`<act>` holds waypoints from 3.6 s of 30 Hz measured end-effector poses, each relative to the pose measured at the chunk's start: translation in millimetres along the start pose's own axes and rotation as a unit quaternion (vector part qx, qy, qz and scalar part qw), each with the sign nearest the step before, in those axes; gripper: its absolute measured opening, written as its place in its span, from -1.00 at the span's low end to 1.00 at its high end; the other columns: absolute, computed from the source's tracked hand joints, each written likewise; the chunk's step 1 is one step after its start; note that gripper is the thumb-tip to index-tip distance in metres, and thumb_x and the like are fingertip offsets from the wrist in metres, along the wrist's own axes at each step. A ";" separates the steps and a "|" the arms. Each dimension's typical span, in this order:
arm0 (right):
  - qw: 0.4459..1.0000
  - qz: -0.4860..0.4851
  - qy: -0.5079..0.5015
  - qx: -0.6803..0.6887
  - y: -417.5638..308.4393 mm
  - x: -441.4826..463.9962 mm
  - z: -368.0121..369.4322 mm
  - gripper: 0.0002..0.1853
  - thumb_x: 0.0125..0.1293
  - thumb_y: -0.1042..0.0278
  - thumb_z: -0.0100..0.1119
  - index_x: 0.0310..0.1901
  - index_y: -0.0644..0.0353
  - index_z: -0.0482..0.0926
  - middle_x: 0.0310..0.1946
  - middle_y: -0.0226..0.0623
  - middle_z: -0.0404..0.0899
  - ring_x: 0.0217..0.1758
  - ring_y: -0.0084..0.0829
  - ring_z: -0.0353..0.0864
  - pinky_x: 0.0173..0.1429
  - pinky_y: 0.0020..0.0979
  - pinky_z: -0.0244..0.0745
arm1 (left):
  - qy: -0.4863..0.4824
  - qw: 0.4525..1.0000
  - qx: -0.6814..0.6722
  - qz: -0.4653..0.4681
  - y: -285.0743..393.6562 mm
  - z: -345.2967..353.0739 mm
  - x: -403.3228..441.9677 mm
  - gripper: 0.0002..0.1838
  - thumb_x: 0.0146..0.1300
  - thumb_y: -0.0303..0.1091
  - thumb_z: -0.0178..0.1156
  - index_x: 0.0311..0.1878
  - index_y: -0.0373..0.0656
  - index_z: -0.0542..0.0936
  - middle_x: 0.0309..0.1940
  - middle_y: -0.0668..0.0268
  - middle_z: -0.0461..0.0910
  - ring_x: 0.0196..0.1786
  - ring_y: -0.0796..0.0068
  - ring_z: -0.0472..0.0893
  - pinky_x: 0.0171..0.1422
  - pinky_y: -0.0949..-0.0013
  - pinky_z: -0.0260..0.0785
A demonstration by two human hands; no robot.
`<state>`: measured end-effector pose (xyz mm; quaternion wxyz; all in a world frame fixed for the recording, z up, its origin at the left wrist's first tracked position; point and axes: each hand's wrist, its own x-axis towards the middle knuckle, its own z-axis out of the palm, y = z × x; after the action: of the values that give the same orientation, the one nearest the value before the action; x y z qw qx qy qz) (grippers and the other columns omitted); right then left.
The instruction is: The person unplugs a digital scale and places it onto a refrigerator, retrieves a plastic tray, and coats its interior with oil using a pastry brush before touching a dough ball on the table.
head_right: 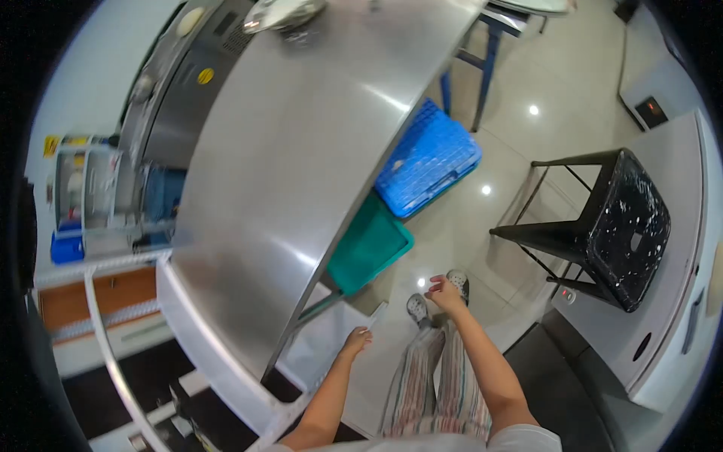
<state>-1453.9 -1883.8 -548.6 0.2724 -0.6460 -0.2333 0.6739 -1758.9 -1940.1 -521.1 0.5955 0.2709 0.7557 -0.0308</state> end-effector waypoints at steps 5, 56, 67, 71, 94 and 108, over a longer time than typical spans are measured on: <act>0.994 0.089 0.030 -0.058 64.2 128.5 34.1 -0.27 -0.19 0.07 0.40 0.04 0.27 0.39 -0.15 -0.04 0.56 -0.09 -0.20 0.57 -0.03 -0.36 0.47 | 0.085 0.994 -0.005 0.064 6.9 -16.8 90.1 -0.58 0.21 -0.35 0.12 0.14 -0.17 0.39 -0.21 0.17 0.56 -0.25 0.44 0.57 -0.16 0.45 0.40; 0.835 0.151 0.472 0.240 148.4 -54.6 -42.6 -0.71 0.14 0.40 0.25 -0.23 0.39 0.39 -0.36 -0.30 0.48 -0.32 -0.52 0.43 -0.23 -0.42 0.37 | -0.133 0.847 -0.290 0.425 377.9 -5.7 437.5 -0.24 0.23 0.34 -0.15 0.25 -0.10 0.34 0.06 0.25 0.51 0.02 0.26 0.52 0.10 0.18 0.44; 0.802 0.107 0.476 0.345 160.5 -71.8 -19.5 -0.82 0.17 0.42 0.19 -0.30 0.32 0.42 -0.39 -0.39 0.47 -0.36 -0.58 0.41 -0.25 -0.49 0.34 | -0.164 0.839 -0.360 0.373 352.3 11.5 391.7 -0.35 0.30 0.24 -0.19 0.30 0.00 0.26 0.09 0.27 0.46 0.06 0.29 0.50 0.08 0.22 0.44; 0.824 0.130 0.475 0.280 119.9 -78.8 -46.3 -0.87 0.18 0.41 0.17 -0.36 0.26 0.44 -0.44 -0.45 0.45 -0.42 -0.61 0.39 -0.30 -0.52 0.32 | -0.058 0.872 -0.287 0.392 346.6 12.3 394.9 -0.39 0.32 0.18 -0.17 0.29 0.00 0.27 0.06 0.28 0.47 0.04 0.31 0.50 0.04 0.24 0.44; 0.840 0.176 0.439 0.267 -12.2 -4.7 -331.5 -0.84 0.13 0.41 0.22 -0.38 0.27 0.45 -0.41 -0.43 0.47 -0.38 -0.60 0.37 -0.26 -0.47 0.29 | -0.008 0.896 -0.418 0.150 301.6 46.4 305.5 -0.25 0.30 0.28 -0.25 0.32 -0.15 0.22 0.26 0.16 0.30 0.22 0.13 0.36 0.29 0.05 0.25; 0.802 0.099 0.457 0.371 -216.9 -189.7 -318.1 -0.87 0.12 0.46 0.16 -0.30 0.27 0.47 -0.45 -0.42 0.47 -0.45 -0.56 0.42 -0.46 -0.45 0.28 | 0.108 0.926 0.324 0.158 305.0 146.3 73.7 -0.40 0.34 0.14 -0.15 0.18 -0.18 0.40 0.15 0.15 0.41 0.13 0.19 0.44 0.18 0.24 0.23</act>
<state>-1119.0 -1861.4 -281.0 0.4981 -0.7482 0.2519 0.3585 -1504.2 -1707.1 -546.8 0.3869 0.5666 0.7118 -0.1505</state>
